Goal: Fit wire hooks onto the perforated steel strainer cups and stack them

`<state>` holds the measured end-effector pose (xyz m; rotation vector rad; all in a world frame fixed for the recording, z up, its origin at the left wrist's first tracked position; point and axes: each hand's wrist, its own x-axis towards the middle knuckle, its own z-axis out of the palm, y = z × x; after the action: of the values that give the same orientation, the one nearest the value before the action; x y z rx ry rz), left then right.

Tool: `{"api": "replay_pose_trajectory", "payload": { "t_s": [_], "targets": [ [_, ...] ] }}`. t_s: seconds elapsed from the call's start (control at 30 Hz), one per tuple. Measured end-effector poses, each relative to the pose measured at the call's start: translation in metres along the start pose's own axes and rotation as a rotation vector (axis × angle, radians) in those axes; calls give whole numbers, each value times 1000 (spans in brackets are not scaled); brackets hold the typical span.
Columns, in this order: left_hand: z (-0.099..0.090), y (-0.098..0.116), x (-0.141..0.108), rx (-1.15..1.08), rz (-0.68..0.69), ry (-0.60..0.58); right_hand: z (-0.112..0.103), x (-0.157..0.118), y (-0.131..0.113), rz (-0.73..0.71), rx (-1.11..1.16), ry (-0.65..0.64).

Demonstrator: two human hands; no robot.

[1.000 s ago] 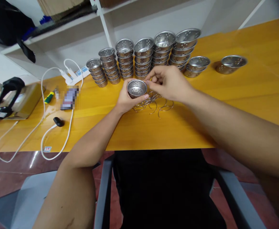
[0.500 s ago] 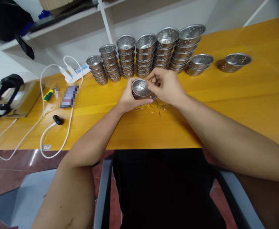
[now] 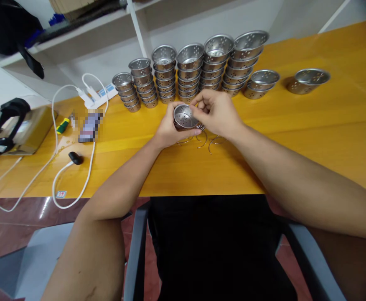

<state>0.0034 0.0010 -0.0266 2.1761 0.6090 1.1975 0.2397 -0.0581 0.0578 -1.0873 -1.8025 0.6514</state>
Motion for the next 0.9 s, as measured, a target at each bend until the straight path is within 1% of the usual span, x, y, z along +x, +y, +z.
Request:
{"api": "replay_pose_trajectory", "payload": {
  "t_s": [0.2, 0.3, 0.63, 0.77, 0.9],
  "targets": [
    [-1, -13, -2, 24, 7, -46, 5, 2, 3, -19, 8, 55],
    [-1, -17, -3, 46, 32, -41, 7, 4, 6, -21, 34, 75],
    [1, -7, 1, 23, 48, -3, 14, 6, 15, -51, 68, 107],
    [-1, -6, 0, -43, 18, 7, 10, 5, 8, -85, 173, 57],
    [-9, 0, 2, -144, -110, 44, -4, 1, -4, -98, 326, -95]
  ]
}}
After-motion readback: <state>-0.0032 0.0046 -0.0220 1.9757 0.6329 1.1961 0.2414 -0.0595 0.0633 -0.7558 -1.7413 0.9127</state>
